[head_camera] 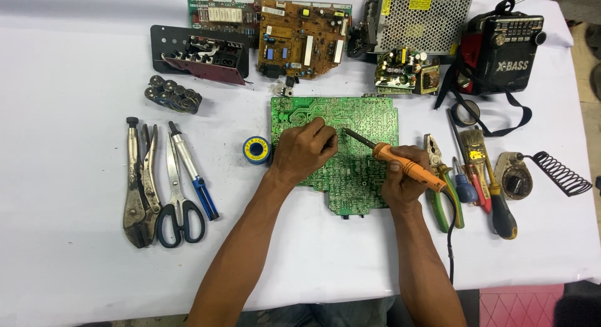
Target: The person solders a green circuit board using a soldering iron and solder wire. They hold the board steady with one hand while applying heat and solder with the other, working on multiple points across the board.
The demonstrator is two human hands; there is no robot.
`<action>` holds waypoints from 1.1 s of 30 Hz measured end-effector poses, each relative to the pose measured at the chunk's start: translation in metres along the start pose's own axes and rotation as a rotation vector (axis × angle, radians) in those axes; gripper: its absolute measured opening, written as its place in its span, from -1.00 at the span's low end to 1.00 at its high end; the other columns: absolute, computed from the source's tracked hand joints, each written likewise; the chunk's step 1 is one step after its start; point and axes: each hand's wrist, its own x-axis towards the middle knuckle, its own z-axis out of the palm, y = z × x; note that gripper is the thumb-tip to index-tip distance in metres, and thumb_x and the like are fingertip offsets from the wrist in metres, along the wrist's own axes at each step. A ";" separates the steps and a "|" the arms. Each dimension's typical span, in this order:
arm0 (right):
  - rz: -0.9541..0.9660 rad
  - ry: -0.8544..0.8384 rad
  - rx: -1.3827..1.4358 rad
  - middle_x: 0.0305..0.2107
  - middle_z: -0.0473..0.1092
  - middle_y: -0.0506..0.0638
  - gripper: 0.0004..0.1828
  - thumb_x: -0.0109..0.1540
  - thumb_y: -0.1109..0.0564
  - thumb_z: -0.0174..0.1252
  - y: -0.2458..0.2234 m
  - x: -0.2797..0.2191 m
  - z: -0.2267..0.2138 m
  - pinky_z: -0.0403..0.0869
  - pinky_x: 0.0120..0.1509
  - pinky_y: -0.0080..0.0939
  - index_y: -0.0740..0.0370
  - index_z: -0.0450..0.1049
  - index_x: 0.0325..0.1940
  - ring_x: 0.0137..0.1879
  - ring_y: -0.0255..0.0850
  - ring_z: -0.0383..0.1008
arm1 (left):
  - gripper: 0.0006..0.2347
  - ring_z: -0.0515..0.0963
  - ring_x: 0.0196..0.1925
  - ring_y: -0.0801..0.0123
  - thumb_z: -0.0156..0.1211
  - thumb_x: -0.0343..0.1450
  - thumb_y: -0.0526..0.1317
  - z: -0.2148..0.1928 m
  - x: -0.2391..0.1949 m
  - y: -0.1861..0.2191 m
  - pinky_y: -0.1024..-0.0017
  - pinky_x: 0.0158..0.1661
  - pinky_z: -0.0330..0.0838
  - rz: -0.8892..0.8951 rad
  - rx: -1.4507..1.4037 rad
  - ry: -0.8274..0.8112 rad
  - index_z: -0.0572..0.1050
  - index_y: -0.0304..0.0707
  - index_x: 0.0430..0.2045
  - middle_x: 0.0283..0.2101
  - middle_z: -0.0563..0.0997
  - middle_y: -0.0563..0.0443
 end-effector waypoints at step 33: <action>-0.020 0.008 0.013 -0.44 0.44 0.08 -0.66 0.42 -0.02 0.10 -0.005 0.002 0.002 0.45 -0.24 -0.16 0.37 0.46 -0.15 -0.37 -0.10 0.53 | -0.94 0.53 -0.69 0.33 0.30 0.38 -0.25 0.000 0.000 0.001 0.46 -0.61 0.45 0.000 -0.002 -0.007 0.52 -0.09 -0.46 -0.47 0.40 0.18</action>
